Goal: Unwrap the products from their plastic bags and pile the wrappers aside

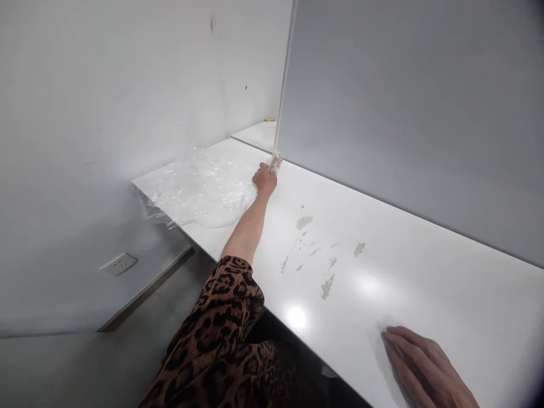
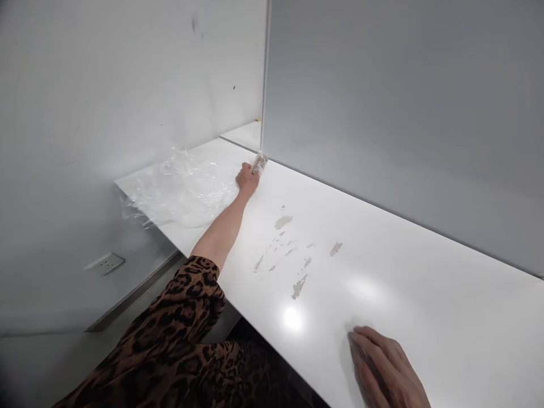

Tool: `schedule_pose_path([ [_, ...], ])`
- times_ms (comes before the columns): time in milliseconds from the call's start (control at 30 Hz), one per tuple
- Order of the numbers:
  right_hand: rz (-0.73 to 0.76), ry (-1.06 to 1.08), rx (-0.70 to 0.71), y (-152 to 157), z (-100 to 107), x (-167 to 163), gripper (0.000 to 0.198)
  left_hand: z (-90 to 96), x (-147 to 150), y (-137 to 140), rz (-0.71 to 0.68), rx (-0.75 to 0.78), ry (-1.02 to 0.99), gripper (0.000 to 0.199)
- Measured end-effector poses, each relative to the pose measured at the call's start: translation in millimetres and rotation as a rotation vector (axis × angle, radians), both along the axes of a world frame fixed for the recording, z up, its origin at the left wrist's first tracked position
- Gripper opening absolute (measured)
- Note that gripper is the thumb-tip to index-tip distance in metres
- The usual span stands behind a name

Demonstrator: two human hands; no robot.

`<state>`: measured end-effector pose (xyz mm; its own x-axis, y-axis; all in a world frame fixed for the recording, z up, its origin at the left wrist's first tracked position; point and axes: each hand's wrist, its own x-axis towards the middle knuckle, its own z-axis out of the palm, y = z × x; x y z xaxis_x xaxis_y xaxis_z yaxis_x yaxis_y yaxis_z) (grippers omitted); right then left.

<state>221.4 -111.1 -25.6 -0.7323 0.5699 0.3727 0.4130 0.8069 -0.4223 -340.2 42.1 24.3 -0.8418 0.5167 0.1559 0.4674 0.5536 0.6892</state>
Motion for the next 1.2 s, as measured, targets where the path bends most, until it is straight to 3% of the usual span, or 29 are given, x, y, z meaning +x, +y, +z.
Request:
schedule_pose_path([
  [133,0.048,0.047,0.146,6.2,11.8,-19.5,0.026,-0.2,60.8,-30.8,-0.149,-0.017,0.011,0.022],
  [233,0.064,0.083,0.159,6.3,16.4,-29.0,0.024,-0.7,114.6,-52.3,-0.294,-0.01,0.036,0.02],
  [333,0.047,0.099,0.046,5.1,18.8,-34.1,0.026,-3.8,169.1,-71.5,-0.482,0.023,0.061,0.02],
  [400,-0.001,0.126,-0.106,4.9,19.7,-35.5,0.03,-7.3,202.2,-81.8,-0.635,0.066,0.095,0.02],
  [500,-0.173,0.283,-0.401,9.2,20.7,-34.5,0.043,-12.5,243.5,-92.5,-0.87,0.205,0.144,0.021],
  [567,-0.357,0.487,-0.501,17.7,22.4,-31.7,0.055,-13.7,264.9,-96.5,-1.007,0.323,0.121,0.022],
  [667,-0.604,0.783,-0.397,41.5,28.7,-23.4,0.065,-10.8,289.4,-99.1,-1.173,0.421,0.019,0.018],
  [767,-0.637,0.837,-0.377,72.1,38.2,-9.8,0.082,-3.2,308.4,-99.3,-1.272,0.428,-0.072,0.01],
  [867,-0.476,0.753,-0.628,95.2,47.1,2.9,0.097,6.1,324.6,-97.9,-1.303,0.454,-0.167,0.005],
  [967,-0.359,0.727,-0.874,104.2,53.5,3.1,0.075,12.5,338.7,-93.2,-1.206,0.552,-0.297,0.007],
  [1100,-0.435,0.942,-0.894,104.3,60.0,-20.3,0.057,10.7,352.4,-81.7,-0.902,0.685,-0.748,0.037],
  [1200,-0.423,1.019,-0.834,104.6,61.0,-42.2,0.06,4.2,355.1,-74.5,-0.837,0.573,-1.223,0.056],
])
